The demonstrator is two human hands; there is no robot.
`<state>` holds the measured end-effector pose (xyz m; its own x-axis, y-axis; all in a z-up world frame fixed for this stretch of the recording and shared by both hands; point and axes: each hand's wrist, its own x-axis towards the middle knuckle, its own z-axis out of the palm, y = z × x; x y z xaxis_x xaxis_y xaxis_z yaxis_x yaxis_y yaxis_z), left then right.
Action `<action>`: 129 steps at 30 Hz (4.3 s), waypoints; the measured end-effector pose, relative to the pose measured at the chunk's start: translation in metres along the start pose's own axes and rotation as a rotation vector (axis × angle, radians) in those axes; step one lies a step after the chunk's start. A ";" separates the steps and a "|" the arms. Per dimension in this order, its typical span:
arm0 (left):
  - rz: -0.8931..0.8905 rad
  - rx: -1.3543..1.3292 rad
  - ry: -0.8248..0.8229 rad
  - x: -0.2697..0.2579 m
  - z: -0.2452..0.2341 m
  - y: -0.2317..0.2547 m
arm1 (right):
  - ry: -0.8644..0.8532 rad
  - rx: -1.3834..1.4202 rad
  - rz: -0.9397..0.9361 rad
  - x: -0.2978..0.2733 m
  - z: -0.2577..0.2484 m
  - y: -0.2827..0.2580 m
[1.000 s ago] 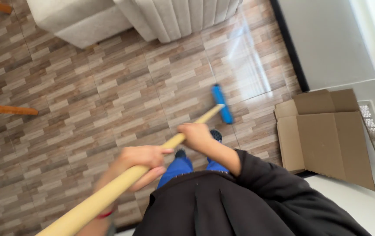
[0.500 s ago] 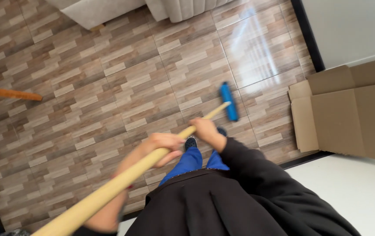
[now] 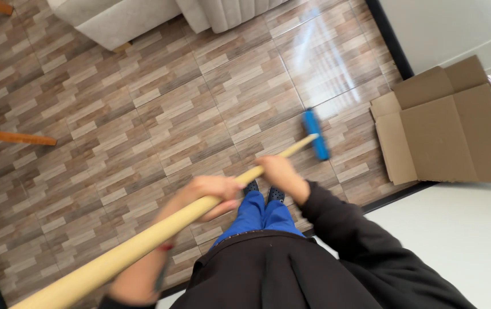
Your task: The person moves chairs and a table to clear space, then uses a squeegee to clean the tiled floor.
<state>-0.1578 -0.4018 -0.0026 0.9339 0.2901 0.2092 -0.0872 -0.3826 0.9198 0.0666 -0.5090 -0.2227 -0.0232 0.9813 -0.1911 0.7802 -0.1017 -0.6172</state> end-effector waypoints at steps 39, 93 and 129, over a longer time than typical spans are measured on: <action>0.098 -0.301 -0.014 0.123 0.337 -0.127 | 0.244 -0.125 0.543 -0.233 -0.016 0.248; 0.034 -0.162 -0.453 -0.090 0.056 0.080 | 0.276 0.111 0.257 -0.180 0.114 -0.134; -0.855 -1.239 -0.166 -0.119 -0.175 -0.213 | 0.079 -0.064 0.348 0.207 0.191 0.018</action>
<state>-0.3107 -0.2008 -0.1654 0.8733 -0.0952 -0.4777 0.3361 0.8276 0.4496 -0.0439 -0.3394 -0.4191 0.2974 0.8995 -0.3201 0.7706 -0.4241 -0.4757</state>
